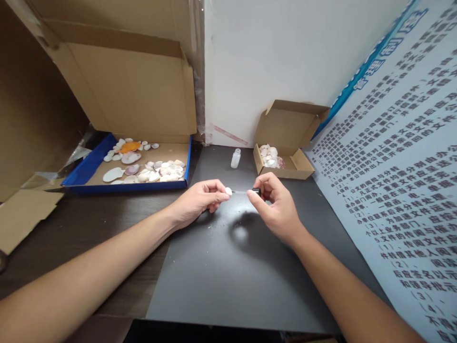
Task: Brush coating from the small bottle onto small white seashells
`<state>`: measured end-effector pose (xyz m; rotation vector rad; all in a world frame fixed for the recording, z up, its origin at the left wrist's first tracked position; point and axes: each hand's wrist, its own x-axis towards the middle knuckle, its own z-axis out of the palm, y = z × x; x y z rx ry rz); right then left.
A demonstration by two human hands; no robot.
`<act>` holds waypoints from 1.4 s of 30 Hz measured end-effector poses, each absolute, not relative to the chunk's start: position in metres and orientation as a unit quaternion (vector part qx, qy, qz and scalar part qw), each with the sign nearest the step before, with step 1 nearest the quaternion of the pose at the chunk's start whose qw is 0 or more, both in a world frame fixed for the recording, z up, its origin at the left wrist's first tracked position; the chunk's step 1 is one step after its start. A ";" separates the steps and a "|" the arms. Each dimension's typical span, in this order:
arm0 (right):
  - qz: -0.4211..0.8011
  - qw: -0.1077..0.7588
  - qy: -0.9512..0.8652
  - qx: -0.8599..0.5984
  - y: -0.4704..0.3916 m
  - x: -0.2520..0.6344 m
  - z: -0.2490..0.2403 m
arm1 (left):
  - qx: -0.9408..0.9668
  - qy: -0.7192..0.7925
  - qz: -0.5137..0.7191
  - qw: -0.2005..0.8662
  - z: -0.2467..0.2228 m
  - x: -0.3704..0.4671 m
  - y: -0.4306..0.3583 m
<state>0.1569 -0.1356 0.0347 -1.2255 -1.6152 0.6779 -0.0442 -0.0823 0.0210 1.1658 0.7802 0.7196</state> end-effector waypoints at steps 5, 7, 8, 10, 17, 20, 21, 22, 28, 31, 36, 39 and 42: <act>0.301 0.515 -0.659 -0.458 -0.138 0.155 0.037 | 0.545 0.351 0.322 0.690 0.018 -0.044 -0.081; 0.284 0.507 -0.663 -0.472 -0.137 0.155 0.036 | 0.538 0.353 0.325 0.693 0.018 -0.044 -0.081; 0.275 0.498 -0.665 -0.484 -0.137 0.155 0.036 | 0.533 0.353 0.328 0.696 0.018 -0.044 -0.081; 0.262 0.477 -0.668 -0.507 -0.136 0.155 0.035 | 0.525 0.353 0.333 0.699 0.019 -0.044 -0.081; 0.281 0.498 -0.670 -0.473 -0.140 0.155 0.036 | 0.541 0.355 0.340 0.682 0.017 -0.044 -0.080; 0.284 0.499 -0.673 -0.466 -0.141 0.154 0.037 | 0.538 0.358 0.341 0.683 0.017 -0.044 -0.080; 0.277 0.498 -0.673 -0.472 -0.141 0.154 0.036 | 0.535 0.358 0.342 0.684 0.018 -0.044 -0.081; 0.266 0.495 -0.671 -0.483 -0.140 0.154 0.036 | 0.531 0.359 0.343 0.687 0.018 -0.044 -0.081; 0.248 0.491 -0.662 -0.510 -0.137 0.153 0.034 | 0.524 0.358 0.348 0.690 0.018 -0.044 -0.081; 0.299 0.513 -0.652 -0.472 -0.138 0.152 0.035 | 0.529 0.363 0.343 0.686 0.018 -0.044 -0.081; 0.293 0.499 -0.653 -0.488 -0.136 0.153 0.032 | 0.519 0.366 0.341 0.693 0.021 -0.044 -0.082; 0.270 0.485 -0.653 -0.515 -0.134 0.154 0.030 | 0.509 0.363 0.347 0.699 0.022 -0.043 -0.083; 0.303 0.502 -0.645 -0.490 -0.135 0.154 0.031 | 0.510 0.359 0.347 0.700 0.022 -0.043 -0.083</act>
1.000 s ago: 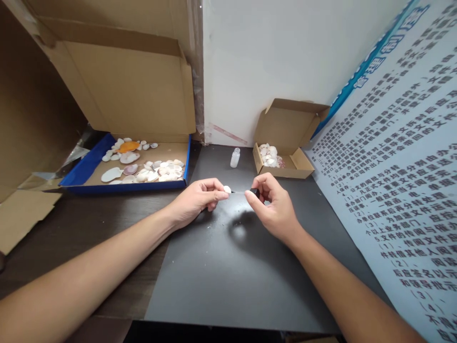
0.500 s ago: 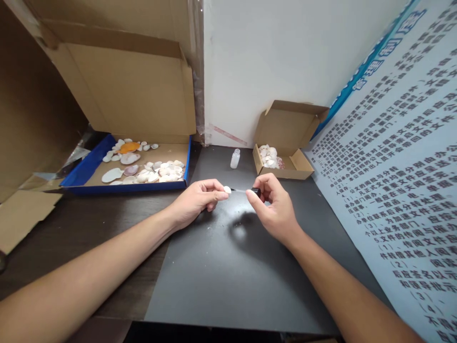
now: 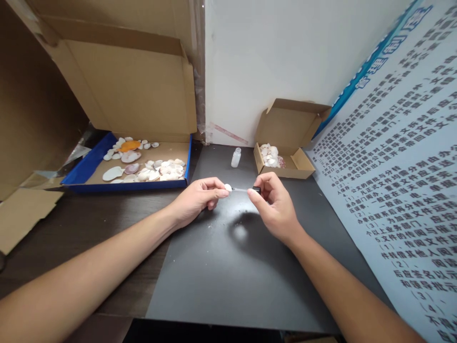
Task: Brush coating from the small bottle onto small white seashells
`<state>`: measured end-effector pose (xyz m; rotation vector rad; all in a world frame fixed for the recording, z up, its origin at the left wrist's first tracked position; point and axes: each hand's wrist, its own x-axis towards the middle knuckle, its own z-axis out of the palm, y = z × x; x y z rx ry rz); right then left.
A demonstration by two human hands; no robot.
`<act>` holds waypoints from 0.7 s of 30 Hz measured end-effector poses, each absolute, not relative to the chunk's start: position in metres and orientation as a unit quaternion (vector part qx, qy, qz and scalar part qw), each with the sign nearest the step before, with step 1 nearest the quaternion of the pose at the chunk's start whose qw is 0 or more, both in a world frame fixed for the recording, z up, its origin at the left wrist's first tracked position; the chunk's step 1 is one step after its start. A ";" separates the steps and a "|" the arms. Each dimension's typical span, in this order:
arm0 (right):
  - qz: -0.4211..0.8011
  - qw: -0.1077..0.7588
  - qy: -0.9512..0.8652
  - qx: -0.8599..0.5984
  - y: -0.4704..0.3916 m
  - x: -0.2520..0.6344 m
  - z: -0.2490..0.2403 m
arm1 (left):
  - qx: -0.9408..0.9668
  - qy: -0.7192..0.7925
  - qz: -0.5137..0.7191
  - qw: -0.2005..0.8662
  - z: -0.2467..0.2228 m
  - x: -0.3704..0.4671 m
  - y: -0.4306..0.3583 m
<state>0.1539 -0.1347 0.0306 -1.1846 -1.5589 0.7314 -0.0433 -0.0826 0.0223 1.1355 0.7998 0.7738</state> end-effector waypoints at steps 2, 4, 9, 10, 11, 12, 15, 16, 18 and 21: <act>0.333 0.512 -0.640 -0.466 -0.136 0.154 0.031 | 0.512 0.358 0.345 0.701 0.022 -0.044 -0.082; 0.331 0.510 -0.642 -0.467 -0.137 0.154 0.031 | 0.512 0.358 0.345 0.701 0.021 -0.044 -0.082; 0.280 0.481 -0.657 -0.508 -0.136 0.154 0.029 | 0.514 0.359 0.345 0.698 0.021 -0.044 -0.082; 0.283 0.481 -0.658 -0.506 -0.136 0.154 0.029 | 0.515 0.357 0.345 0.699 0.021 -0.043 -0.082; 0.290 0.484 -0.657 -0.500 -0.136 0.154 0.030 | 0.515 0.356 0.346 0.699 0.021 -0.043 -0.082; 0.299 0.488 -0.656 -0.492 -0.136 0.154 0.030 | 0.516 0.356 0.347 0.698 0.021 -0.043 -0.082; 0.317 0.504 -0.652 -0.469 -0.138 0.153 0.031 | 0.517 0.357 0.349 0.695 0.021 -0.044 -0.082; 0.316 0.505 -0.653 -0.467 -0.137 0.153 0.031 | 0.517 0.358 0.349 0.695 0.021 -0.044 -0.082; 0.304 0.499 -0.656 -0.478 -0.137 0.153 0.031 | 0.513 0.361 0.349 0.696 0.021 -0.044 -0.082; 0.279 0.482 -0.657 -0.508 -0.135 0.153 0.031 | 0.504 0.365 0.356 0.698 0.022 -0.044 -0.082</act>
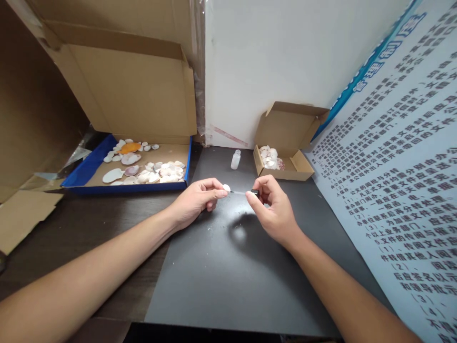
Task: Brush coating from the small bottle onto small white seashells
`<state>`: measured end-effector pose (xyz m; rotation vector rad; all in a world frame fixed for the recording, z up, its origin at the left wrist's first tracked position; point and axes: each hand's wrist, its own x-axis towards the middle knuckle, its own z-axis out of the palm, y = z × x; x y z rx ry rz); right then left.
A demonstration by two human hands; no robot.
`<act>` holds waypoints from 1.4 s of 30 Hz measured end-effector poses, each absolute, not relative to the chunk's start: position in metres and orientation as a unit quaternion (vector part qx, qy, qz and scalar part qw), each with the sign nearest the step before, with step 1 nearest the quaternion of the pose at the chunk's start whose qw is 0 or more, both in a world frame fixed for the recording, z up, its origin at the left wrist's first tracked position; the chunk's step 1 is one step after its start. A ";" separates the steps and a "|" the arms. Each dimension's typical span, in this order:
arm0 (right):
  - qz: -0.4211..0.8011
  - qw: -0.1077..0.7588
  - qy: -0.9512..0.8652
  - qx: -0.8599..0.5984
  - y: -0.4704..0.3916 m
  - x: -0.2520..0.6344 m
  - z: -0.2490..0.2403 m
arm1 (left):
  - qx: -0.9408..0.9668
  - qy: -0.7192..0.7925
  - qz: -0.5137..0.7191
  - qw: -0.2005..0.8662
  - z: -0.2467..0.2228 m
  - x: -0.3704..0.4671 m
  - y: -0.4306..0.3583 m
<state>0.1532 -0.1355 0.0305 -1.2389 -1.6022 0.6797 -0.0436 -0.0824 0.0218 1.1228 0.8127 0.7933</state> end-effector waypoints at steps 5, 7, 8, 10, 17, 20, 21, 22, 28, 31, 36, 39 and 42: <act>0.300 0.504 -0.649 -0.485 -0.137 0.153 0.032 | 0.514 0.364 0.351 0.693 0.021 -0.044 -0.082; 0.306 0.505 -0.650 -0.479 -0.137 0.154 0.031 | 0.516 0.363 0.349 0.693 0.020 -0.044 -0.081; 0.300 0.499 -0.652 -0.486 -0.136 0.154 0.031 | 0.516 0.363 0.348 0.693 0.020 -0.044 -0.081; 0.278 0.482 -0.655 -0.510 -0.135 0.154 0.030 | 0.514 0.363 0.351 0.694 0.021 -0.044 -0.082; 0.304 0.495 -0.652 -0.487 -0.134 0.154 0.032 | 0.509 0.360 0.348 0.700 0.023 -0.044 -0.083; 0.271 0.477 -0.657 -0.517 -0.134 0.155 0.031 | 0.506 0.364 0.351 0.699 0.024 -0.043 -0.083; 0.265 0.475 -0.656 -0.523 -0.134 0.156 0.031 | 0.505 0.364 0.352 0.698 0.023 -0.043 -0.083; 0.269 0.479 -0.654 -0.520 -0.134 0.156 0.031 | 0.506 0.363 0.352 0.698 0.023 -0.043 -0.083; 0.325 0.519 -0.635 -0.471 -0.136 0.155 0.032 | 0.528 0.354 0.342 0.692 0.018 -0.044 -0.081; 0.287 0.499 -0.646 -0.502 -0.134 0.155 0.031 | 0.544 0.354 0.341 0.681 0.017 -0.044 -0.081; 0.282 0.511 -0.647 -0.490 -0.133 0.157 0.032 | 0.607 0.363 0.321 0.630 0.020 -0.043 -0.082; 0.279 0.500 -0.662 -0.483 -0.135 0.157 0.034 | 0.645 0.361 0.312 0.597 0.020 -0.042 -0.083; 0.256 0.498 -0.664 -0.495 -0.136 0.158 0.034 | 0.679 0.355 0.306 0.565 0.020 -0.042 -0.084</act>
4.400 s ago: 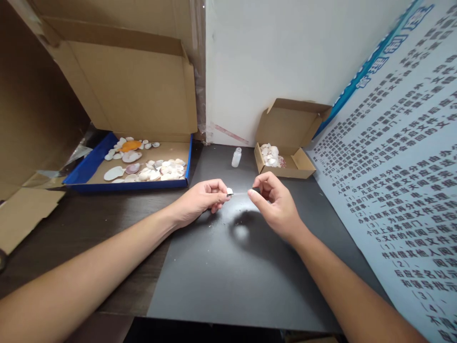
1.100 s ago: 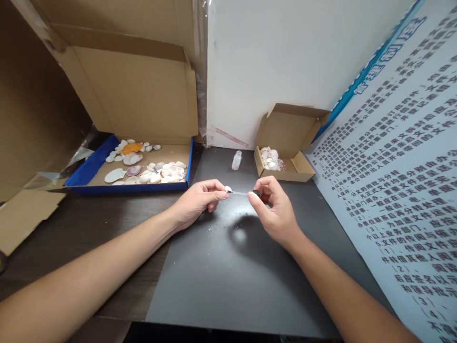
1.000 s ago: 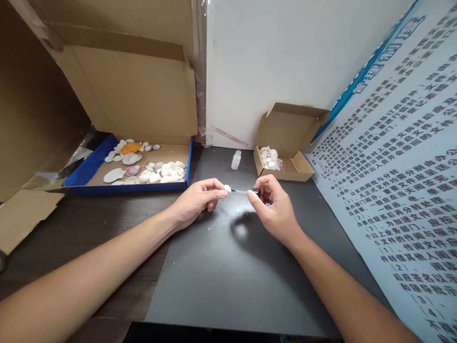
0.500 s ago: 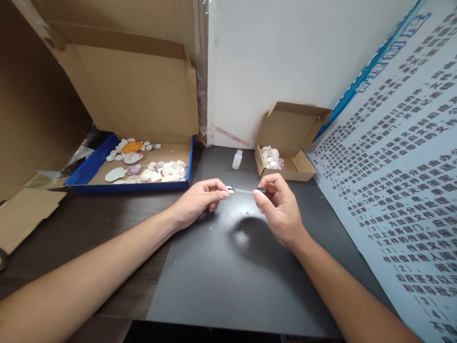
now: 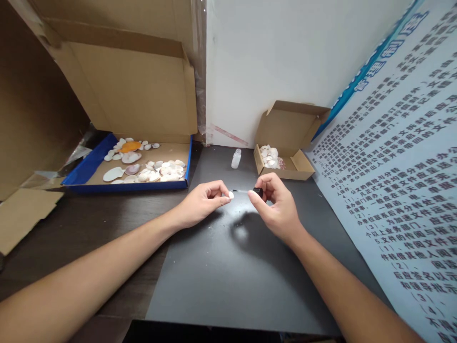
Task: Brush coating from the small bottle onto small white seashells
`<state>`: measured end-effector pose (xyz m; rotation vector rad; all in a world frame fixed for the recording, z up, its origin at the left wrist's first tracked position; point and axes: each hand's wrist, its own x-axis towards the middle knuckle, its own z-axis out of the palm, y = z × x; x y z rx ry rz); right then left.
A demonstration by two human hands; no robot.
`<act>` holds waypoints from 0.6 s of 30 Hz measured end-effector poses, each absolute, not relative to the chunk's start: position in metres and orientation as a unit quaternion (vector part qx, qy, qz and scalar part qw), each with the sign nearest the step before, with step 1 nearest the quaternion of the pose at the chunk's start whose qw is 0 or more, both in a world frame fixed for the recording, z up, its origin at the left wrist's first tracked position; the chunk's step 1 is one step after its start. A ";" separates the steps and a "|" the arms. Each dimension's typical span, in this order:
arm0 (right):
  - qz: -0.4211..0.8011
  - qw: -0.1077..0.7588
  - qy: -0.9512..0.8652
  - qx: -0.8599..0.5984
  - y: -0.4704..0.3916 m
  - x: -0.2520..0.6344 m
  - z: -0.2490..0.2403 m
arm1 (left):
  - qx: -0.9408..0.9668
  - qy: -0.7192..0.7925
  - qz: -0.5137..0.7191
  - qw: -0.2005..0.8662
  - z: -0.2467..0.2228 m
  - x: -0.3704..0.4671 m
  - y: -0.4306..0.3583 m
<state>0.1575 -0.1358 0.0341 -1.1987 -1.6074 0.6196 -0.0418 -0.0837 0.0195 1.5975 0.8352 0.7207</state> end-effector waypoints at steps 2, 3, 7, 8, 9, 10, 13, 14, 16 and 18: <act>0.276 0.500 -0.668 -0.477 -0.136 0.158 0.034 | 0.692 0.354 0.302 0.552 0.019 -0.042 -0.084; 0.281 0.496 -0.671 -0.473 -0.136 0.158 0.034 | 0.696 0.352 0.301 0.549 0.019 -0.042 -0.084; 0.256 0.487 -0.668 -0.501 -0.135 0.158 0.034 | 0.691 0.344 0.306 0.557 0.018 -0.042 -0.084; 0.260 0.494 -0.665 -0.497 -0.134 0.158 0.034 | 0.685 0.342 0.305 0.566 0.018 -0.042 -0.084; 0.270 0.498 -0.664 -0.488 -0.134 0.158 0.034 | 0.677 0.340 0.302 0.578 0.018 -0.042 -0.083; 0.280 0.500 -0.663 -0.481 -0.134 0.158 0.033 | 0.667 0.337 0.298 0.593 0.017 -0.043 -0.083; 0.270 0.490 -0.662 -0.499 -0.132 0.158 0.032 | 0.623 0.325 0.287 0.651 0.017 -0.045 -0.081; 0.262 0.490 -0.658 -0.508 -0.132 0.157 0.031 | 0.603 0.320 0.287 0.672 0.017 -0.045 -0.081; 0.273 0.504 -0.646 -0.505 -0.131 0.157 0.031 | 0.562 0.314 0.286 0.710 0.019 -0.046 -0.081; 0.307 0.510 -0.640 -0.486 -0.132 0.156 0.030 | 0.525 0.314 0.278 0.740 0.021 -0.047 -0.081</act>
